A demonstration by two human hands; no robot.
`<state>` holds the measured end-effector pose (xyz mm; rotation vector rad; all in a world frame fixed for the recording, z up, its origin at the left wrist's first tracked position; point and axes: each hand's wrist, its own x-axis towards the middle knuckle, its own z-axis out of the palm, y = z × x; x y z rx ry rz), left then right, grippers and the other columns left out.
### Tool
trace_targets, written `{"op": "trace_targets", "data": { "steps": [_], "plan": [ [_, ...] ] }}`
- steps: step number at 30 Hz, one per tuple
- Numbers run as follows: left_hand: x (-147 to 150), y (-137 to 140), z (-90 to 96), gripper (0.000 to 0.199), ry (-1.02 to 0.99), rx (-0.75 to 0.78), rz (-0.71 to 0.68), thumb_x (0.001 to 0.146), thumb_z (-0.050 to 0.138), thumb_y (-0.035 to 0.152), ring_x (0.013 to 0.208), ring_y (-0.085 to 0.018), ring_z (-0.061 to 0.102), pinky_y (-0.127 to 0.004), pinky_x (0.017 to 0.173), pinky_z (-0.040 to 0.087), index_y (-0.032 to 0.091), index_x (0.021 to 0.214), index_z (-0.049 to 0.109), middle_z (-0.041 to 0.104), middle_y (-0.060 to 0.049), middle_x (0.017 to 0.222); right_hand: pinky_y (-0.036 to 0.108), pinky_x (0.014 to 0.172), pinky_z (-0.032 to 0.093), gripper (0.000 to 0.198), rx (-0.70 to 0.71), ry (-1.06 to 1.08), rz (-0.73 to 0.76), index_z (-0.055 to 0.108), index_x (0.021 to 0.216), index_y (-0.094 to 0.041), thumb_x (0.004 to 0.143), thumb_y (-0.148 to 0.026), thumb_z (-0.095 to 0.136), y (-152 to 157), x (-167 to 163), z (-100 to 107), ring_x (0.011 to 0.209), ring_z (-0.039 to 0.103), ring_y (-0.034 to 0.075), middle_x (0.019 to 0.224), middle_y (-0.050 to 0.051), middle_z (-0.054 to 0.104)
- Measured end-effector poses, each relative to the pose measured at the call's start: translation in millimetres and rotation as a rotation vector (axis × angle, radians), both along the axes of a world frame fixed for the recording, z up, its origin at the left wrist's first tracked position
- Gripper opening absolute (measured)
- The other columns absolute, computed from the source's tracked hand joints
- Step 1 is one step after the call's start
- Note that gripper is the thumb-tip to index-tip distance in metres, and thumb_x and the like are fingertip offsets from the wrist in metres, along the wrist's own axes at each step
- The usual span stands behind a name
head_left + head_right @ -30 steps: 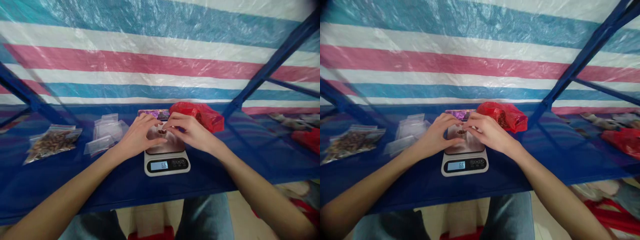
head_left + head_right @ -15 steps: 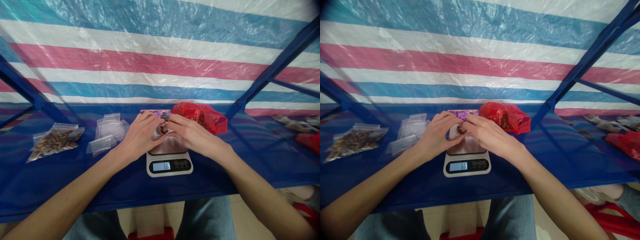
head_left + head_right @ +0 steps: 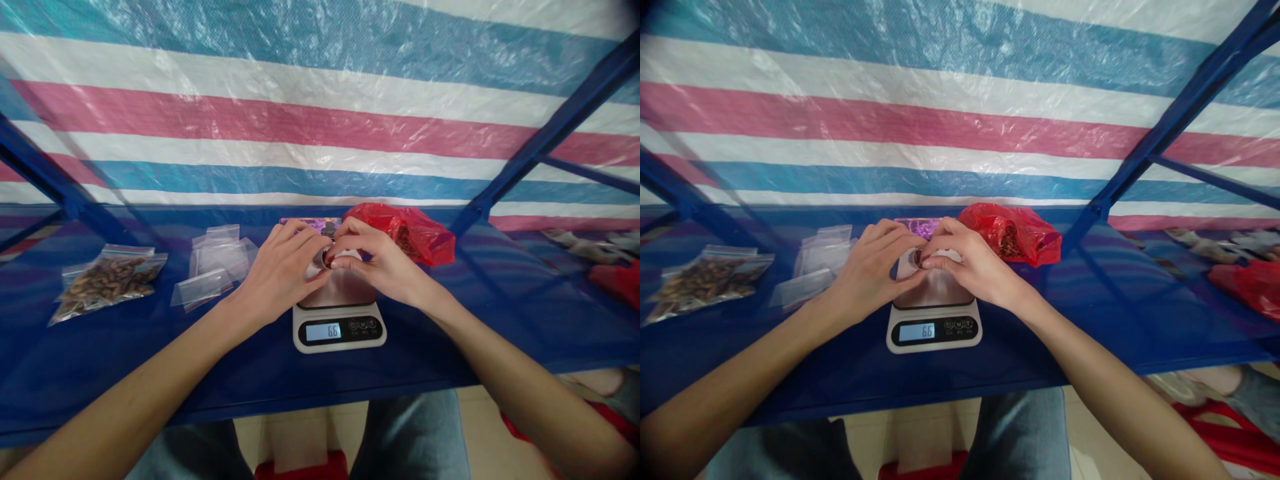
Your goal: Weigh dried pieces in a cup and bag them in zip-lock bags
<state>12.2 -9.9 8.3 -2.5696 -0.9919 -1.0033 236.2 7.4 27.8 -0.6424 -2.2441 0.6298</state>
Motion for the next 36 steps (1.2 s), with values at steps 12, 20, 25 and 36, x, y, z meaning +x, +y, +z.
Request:
{"op": "trace_targets", "data": {
  "steps": [12,20,25,36],
  "plan": [
    [3.2,0.7,-1.2,0.016,-0.062,-0.105,-0.005,0.096,0.073,0.03,0.108,-0.027,0.062,-0.044,0.093,0.049,0.019,0.106,0.069,0.076,-0.006,0.104,0.039,0.091,0.05,0.006,0.11,-0.038,-0.155,0.081,0.093,-0.021,0.094,-0.016,0.076,-2.7,-1.5,2.1,0.101,0.061,0.022,0.1,0.006,0.063],
    [4.4,-0.6,-5.6,0.027,-0.33,-0.508,-0.088,0.087,0.076,0.02,0.111,-0.022,0.071,-0.044,0.101,0.055,0.024,0.113,0.068,0.077,-0.003,0.121,0.037,0.077,0.057,0.012,0.059,0.152,-0.485,0.081,0.089,-0.022,0.091,-0.034,0.077,7.3,59.7,38.1,0.08,0.071,0.021,0.09,0.005,0.078],
    [3.2,-0.2,-5.8,0.033,-0.348,-0.568,-0.108,0.085,0.08,0.023,0.116,-0.024,0.072,-0.047,0.105,0.055,0.024,0.116,0.068,0.075,-0.006,0.126,0.03,0.05,0.045,0.015,-0.116,-0.315,-0.658,0.083,0.084,-0.02,0.086,-0.032,0.076,28.4,122.0,35.0,0.052,0.062,0.016,0.066,0.003,0.075],
    [-14.3,6.4,4.9,0.028,-0.575,-0.464,-0.042,0.109,0.049,0.039,0.116,-0.024,0.072,-0.044,0.104,0.054,0.023,0.129,0.06,0.078,-0.008,0.122,0.033,0.059,0.042,0.013,0.151,-0.586,-0.833,0.083,0.087,-0.021,0.081,-0.017,0.072,49.2,108.6,2.2,0.065,0.069,0.022,0.071,0.006,0.076]
  ]
}}
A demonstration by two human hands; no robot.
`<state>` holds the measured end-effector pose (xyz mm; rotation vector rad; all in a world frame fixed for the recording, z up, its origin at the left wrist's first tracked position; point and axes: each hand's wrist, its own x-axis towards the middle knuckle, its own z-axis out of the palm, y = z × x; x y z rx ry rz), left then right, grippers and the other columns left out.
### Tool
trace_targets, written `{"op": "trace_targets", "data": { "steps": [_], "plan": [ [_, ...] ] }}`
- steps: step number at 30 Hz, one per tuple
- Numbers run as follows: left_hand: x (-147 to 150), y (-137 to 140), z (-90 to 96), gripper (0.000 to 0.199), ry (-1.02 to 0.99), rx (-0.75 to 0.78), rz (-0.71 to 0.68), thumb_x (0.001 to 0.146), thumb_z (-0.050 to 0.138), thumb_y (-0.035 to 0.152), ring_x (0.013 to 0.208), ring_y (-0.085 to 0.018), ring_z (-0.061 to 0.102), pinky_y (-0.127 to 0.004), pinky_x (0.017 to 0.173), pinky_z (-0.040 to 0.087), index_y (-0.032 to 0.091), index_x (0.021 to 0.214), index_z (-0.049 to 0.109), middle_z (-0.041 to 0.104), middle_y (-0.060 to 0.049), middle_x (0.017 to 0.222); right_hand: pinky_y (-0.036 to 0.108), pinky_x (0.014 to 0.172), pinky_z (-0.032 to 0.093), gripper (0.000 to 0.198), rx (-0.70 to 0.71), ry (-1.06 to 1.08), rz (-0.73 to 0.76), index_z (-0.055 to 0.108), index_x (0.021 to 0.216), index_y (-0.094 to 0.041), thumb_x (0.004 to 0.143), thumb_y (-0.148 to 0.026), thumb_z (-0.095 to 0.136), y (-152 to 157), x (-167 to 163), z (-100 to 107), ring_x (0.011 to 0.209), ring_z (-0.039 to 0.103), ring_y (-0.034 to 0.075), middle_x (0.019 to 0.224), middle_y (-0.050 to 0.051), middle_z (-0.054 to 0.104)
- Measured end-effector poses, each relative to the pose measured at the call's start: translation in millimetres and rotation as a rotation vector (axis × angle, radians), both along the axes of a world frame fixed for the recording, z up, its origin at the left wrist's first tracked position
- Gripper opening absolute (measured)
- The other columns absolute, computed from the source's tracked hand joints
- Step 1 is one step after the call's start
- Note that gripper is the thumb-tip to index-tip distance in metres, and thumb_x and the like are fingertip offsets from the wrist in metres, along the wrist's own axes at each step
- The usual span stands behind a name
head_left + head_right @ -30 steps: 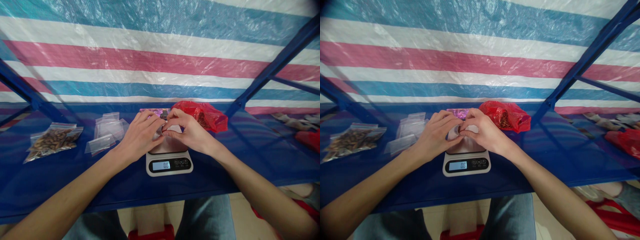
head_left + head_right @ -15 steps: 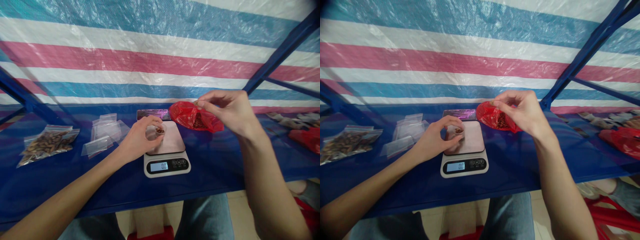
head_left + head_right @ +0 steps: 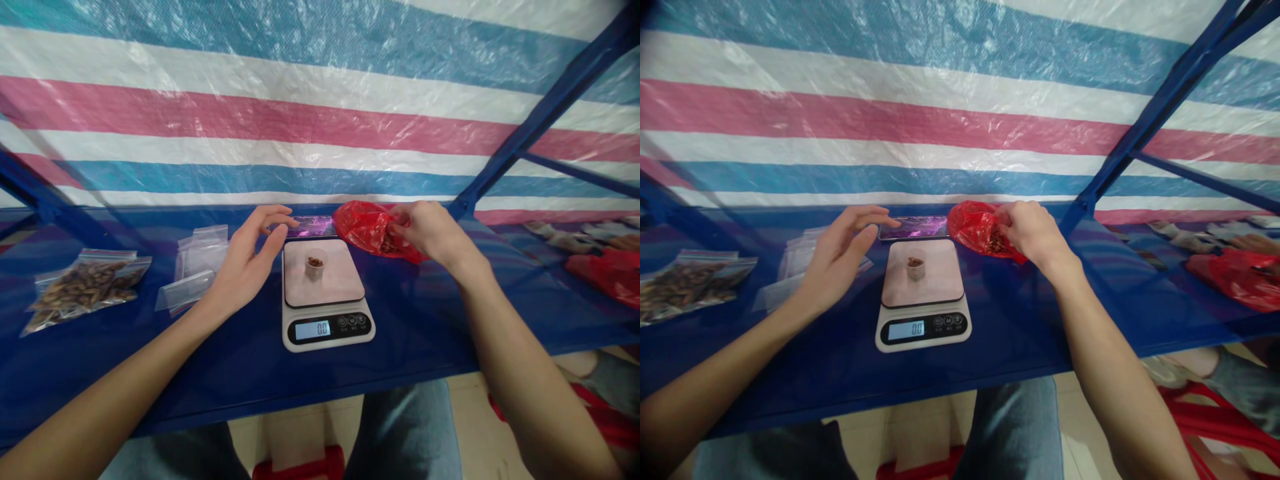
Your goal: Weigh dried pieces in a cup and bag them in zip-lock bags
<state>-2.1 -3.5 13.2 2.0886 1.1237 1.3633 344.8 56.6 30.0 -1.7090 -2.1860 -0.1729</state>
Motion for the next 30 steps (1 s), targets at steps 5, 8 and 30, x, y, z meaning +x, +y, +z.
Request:
{"op": "trace_targets", "data": {
  "steps": [5,8,30],
  "plan": [
    [-10.2,5.7,-3.7,0.027,0.041,0.08,0.102,0.11,0.044,0.038,0.106,-0.023,0.071,-0.043,0.099,0.055,0.024,0.127,0.061,0.079,-0.005,0.113,0.035,0.066,0.047,0.022,0.067,0.192,-0.05,0.085,0.097,-0.019,0.086,-0.018,0.066,-5.0,-5.5,10.9,0.072,0.072,0.026,0.079,0.009,0.08],
    [-18.1,9.5,-7.4,0.028,0.134,0.162,0.155,0.109,0.044,0.035,0.105,-0.024,0.07,-0.045,0.1,0.054,0.024,0.128,0.062,0.078,-0.005,0.109,0.036,0.066,0.047,0.022,0.19,0.328,-0.095,0.084,0.097,-0.016,0.089,-0.023,0.064,-4.9,-11.4,12.9,0.068,0.07,0.025,0.075,0.01,0.078],
    [-27.9,12.4,-2.4,0.026,0.394,0.302,0.093,0.097,0.047,0.018,0.095,-0.026,0.065,-0.046,0.089,0.049,0.024,0.097,0.072,0.075,-0.005,0.088,0.035,0.058,0.046,0.039,0.479,0.594,0.109,0.077,0.106,-0.029,0.105,-0.057,0.05,-40.6,-65.0,-8.2,0.054,0.05,0.019,0.061,0.0,0.052]
  ]
}}
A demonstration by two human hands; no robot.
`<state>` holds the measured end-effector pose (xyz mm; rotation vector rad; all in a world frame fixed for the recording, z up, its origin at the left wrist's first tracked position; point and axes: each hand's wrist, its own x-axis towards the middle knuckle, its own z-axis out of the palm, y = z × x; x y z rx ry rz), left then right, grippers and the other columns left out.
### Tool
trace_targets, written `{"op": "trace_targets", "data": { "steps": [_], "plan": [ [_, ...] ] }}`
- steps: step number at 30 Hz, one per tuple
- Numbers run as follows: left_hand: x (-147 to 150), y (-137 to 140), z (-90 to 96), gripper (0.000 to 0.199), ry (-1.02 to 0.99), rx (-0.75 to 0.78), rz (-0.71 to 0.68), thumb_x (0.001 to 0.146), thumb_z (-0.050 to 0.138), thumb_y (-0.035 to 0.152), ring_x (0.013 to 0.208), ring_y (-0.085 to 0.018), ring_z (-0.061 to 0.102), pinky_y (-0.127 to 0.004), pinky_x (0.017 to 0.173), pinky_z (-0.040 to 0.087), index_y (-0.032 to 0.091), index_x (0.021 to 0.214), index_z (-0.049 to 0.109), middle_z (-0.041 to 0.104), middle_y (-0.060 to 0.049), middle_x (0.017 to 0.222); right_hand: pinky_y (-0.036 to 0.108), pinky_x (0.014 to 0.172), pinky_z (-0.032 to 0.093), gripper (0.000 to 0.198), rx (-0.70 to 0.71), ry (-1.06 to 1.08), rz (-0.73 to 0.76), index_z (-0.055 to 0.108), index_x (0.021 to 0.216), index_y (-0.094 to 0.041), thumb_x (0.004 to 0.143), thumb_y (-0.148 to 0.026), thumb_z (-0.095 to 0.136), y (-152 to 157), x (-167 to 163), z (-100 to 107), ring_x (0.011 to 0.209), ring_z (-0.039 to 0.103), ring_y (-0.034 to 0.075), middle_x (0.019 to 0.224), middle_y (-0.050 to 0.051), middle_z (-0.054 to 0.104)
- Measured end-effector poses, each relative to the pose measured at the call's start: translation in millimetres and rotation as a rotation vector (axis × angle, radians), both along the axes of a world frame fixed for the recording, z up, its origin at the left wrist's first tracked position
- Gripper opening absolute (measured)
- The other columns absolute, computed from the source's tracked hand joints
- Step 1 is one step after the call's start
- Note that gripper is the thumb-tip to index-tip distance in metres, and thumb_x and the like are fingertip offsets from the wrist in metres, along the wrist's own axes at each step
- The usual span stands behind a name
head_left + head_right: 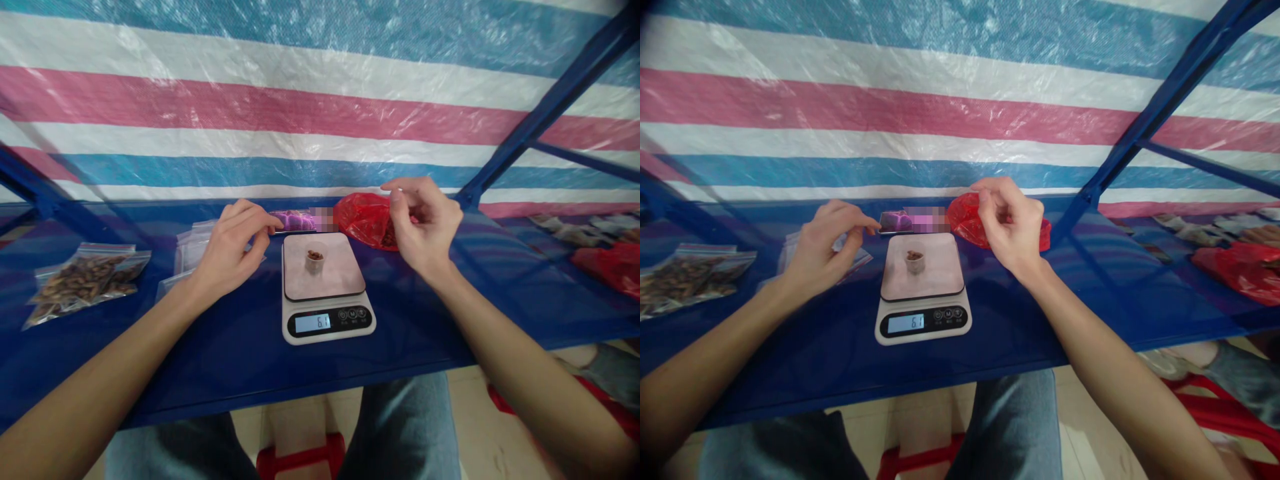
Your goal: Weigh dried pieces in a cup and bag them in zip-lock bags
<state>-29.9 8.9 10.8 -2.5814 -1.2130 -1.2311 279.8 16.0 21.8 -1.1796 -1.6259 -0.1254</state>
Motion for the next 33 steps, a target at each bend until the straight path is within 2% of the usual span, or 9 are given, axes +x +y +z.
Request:
{"op": "trace_targets", "data": {
  "steps": [5,8,11,14,17,24,27,30,33],
  "plan": [
    [-0.1,-1.5,0.0,0.026,0.011,0.006,-0.041,0.101,0.046,0.019,0.091,-0.025,0.064,-0.044,0.088,0.047,0.024,0.1,0.071,0.074,-0.004,0.087,0.034,0.058,0.046,0.033,-0.017,-0.012,0.064,0.077,0.108,-0.029,0.105,-0.05,0.053,-3.5,-2.9,-0.5,0.054,0.049,0.018,0.062,0.0,0.056],
    [2.5,-2.8,-0.8,0.022,-0.008,-0.035,-0.082,0.104,0.048,0.024,0.095,-0.024,0.065,-0.043,0.09,0.047,0.024,0.106,0.07,0.075,-0.003,0.093,0.032,0.061,0.047,0.025,-0.045,-0.064,0.187,0.076,0.116,-0.028,0.105,-0.038,0.056,-8.4,-8.9,1.0,0.054,0.051,0.016,0.064,-0.002,0.056],
    [9.2,-4.1,-3.0,0.016,-0.002,-0.134,-0.113,0.103,0.058,0.032,0.106,-0.025,0.065,-0.042,0.095,0.048,0.024,0.113,0.068,0.076,-0.004,0.108,0.03,0.066,0.05,0.022,-0.075,-0.138,0.355,0.075,0.117,-0.025,0.103,-0.026,0.057,-12.9,-17.9,2.2,0.064,0.059,0.016,0.078,0.0,0.067],
    [19.3,-5.2,-7.1,0.037,0.026,-0.226,-0.145,0.095,0.075,0.047,0.116,-0.027,0.061,-0.044,0.101,0.048,0.022,0.121,0.067,0.073,-0.006,0.12,0.032,0.078,0.053,0.022,-0.117,-0.221,0.572,0.074,0.112,-0.022,0.102,-0.017,0.055,-14.0,-25.5,1.8,0.084,0.067,0.019,0.097,0.005,0.072],
    [29.4,-6.0,-11.8,0.054,0.057,-0.249,-0.164,0.086,0.082,0.059,0.117,-0.029,0.059,-0.047,0.104,0.046,0.022,0.123,0.068,0.071,-0.007,0.12,0.035,0.089,0.053,0.031,-0.162,-0.312,0.727,0.074,0.113,-0.022,0.1,-0.008,0.049,-13.1,-29.4,-0.2,0.102,0.067,0.021,0.112,0.008,0.069],
    [35.4,-6.3,-11.6,0.051,0.104,-0.279,-0.153,0.087,0.081,0.06,0.118,-0.03,0.058,-0.047,0.104,0.045,0.022,0.12,0.071,0.072,-0.007,0.119,0.037,0.09,0.052,0.037,-0.227,-0.404,0.74,0.075,0.113,-0.022,0.096,-0.003,0.047,-12.3,-32.1,-4.9,0.104,0.062,0.021,0.111,0.008,0.062],
    [23.5,-3.7,-0.4,0.048,0.006,-0.296,-0.135,0.093,0.075,0.058,0.117,-0.029,0.06,-0.045,0.103,0.045,0.021,0.123,0.07,0.073,-0.007,0.119,0.035,0.089,0.051,0.032,-0.186,-0.321,0.731,0.073,0.112,-0.021,0.098,-0.004,0.05,-9.6,-30.4,-6.5,0.103,0.063,0.021,0.111,0.008,0.063],
    [5.9,1.0,11.2,0.036,-0.173,-0.306,-0.063,0.105,0.057,0.049,0.103,-0.023,0.066,-0.038,0.09,0.048,0.02,0.122,0.069,0.074,-0.006,0.112,0.036,0.089,0.051,0.026,-0.182,-0.287,0.697,0.072,0.109,-0.021,0.099,-0.006,0.053,-6.7,-28.1,-7.1,0.101,0.064,0.021,0.109,0.007,0.064],
    [-2.5,4.3,11.6,0.032,-0.195,-0.332,-0.048,0.101,0.063,0.049,0.099,-0.023,0.067,-0.036,0.084,0.048,0.021,0.115,0.07,0.076,-0.005,0.109,0.036,0.09,0.051,0.026,-0.215,-0.305,0.733,0.074,0.108,-0.021,0.099,-0.006,0.055,-6.5,-29.2,-5.9,0.103,0.063,0.021,0.109,0.007,0.063]
  ]
}}
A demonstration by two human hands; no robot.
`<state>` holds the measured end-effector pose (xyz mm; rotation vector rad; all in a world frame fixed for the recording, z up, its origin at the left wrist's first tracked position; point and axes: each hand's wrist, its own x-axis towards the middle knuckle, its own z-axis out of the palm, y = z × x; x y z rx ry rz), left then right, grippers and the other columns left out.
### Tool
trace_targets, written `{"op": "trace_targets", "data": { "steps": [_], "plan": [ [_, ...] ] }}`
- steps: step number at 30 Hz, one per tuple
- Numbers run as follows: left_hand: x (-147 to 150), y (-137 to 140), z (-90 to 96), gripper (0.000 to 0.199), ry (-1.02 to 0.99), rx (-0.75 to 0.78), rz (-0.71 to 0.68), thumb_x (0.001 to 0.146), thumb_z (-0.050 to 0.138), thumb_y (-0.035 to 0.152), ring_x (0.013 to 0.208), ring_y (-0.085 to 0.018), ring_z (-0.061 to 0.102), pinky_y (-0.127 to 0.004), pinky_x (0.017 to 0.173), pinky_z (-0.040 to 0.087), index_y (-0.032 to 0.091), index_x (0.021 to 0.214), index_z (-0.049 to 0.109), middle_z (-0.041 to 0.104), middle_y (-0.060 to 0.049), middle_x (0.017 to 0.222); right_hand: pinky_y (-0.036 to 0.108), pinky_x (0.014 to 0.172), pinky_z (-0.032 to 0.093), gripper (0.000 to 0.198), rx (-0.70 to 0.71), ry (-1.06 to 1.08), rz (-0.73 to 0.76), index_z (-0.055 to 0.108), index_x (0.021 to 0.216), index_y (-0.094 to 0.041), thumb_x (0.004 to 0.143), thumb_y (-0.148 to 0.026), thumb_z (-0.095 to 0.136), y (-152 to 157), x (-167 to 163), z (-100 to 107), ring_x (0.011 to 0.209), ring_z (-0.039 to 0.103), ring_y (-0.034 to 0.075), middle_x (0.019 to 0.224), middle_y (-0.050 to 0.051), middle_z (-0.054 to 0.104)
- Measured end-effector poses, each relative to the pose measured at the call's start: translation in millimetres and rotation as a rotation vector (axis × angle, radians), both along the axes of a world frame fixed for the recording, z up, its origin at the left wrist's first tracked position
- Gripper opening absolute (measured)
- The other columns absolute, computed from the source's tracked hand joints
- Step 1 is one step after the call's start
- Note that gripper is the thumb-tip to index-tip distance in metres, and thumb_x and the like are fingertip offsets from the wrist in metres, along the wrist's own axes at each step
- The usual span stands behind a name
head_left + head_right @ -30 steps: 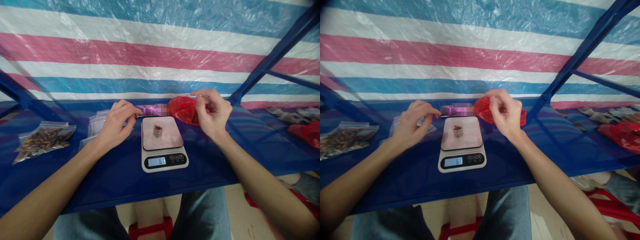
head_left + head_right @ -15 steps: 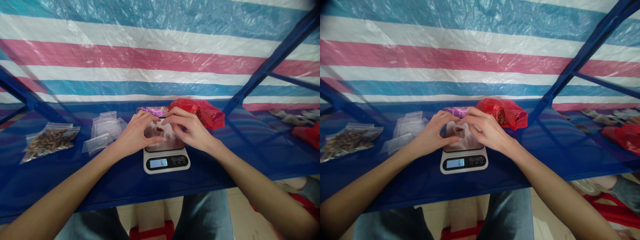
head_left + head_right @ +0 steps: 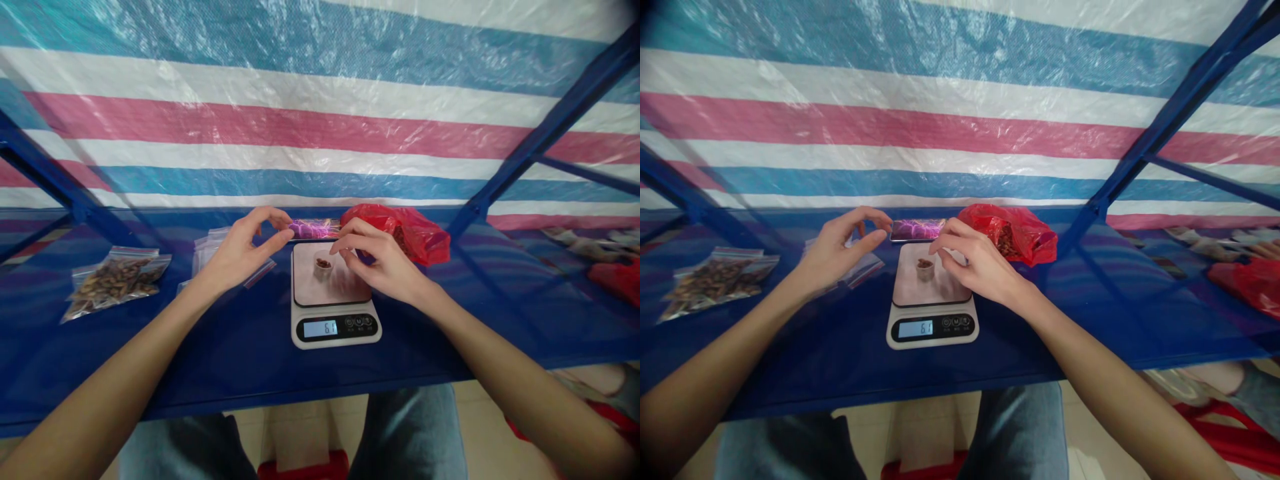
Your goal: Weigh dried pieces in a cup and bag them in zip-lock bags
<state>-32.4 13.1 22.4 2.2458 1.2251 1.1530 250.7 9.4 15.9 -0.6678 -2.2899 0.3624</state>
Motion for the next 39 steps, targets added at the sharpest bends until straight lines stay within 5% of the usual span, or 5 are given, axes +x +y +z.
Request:
{"op": "trace_targets", "data": {
  "steps": [22,27,30,33,39],
  "plan": [
    [34.4,-2.5,-22.9,0.037,0.225,0.104,-0.153,0.087,0.085,0.049,0.115,-0.029,0.056,-0.048,0.101,0.046,0.023,0.11,0.073,0.072,-0.006,0.117,0.041,0.095,0.053,0.042,0.117,-0.191,-0.049,0.078,0.12,-0.018,0.095,-0.005,0.046,-7.4,-9.1,9.9,0.108,0.063,0.026,0.11,0.012,0.067],
    [29.2,-2.9,-20.5,0.04,0.205,0.046,-0.142,0.085,0.085,0.053,0.114,-0.029,0.057,-0.047,0.101,0.047,0.024,0.111,0.075,0.073,-0.005,0.114,0.033,0.077,0.05,0.033,0.166,0.065,-0.476,0.073,0.076,-0.019,0.087,-0.004,0.046,4.1,49.4,39.8,0.076,0.067,0.018,0.081,0.005,0.072],
    [26.3,-4.6,-16.8,0.035,0.138,0.033,-0.138,0.094,0.075,0.053,0.116,-0.028,0.058,-0.046,0.103,0.046,0.024,0.114,0.075,0.074,-0.005,0.113,0.03,0.058,0.043,0.03,-0.166,-0.187,-0.662,0.069,0.061,-0.019,0.077,-0.005,0.049,21.8,91.0,43.1,0.052,0.059,0.016,0.054,0.001,0.064],
    [24.4,-6.9,-11.8,0.034,0.062,0.028,-0.117,0.106,0.056,0.048,0.111,-0.026,0.059,-0.044,0.101,0.046,0.022,0.113,0.076,0.075,-0.006,0.113,0.028,0.062,0.049,0.028,-0.348,-0.42,-0.559,0.079,0.076,-0.018,0.074,-0.003,0.055,39.2,103.7,26.5,0.062,0.069,0.018,0.071,0.003,0.078],
    [20.9,-7.8,-8.2,0.042,-0.008,0.059,-0.109,0.11,0.042,0.044,0.103,-0.025,0.06,-0.045,0.096,0.045,0.021,0.103,0.075,0.076,-0.006,0.103,0.029,0.087,0.055,0.02,-0.133,-0.528,-0.499,0.079,0.1,-0.019,0.083,-0.012,0.072,50.5,82.6,-3.6,0.1,0.075,0.025,0.103,0.01,0.082]
  ]
}}
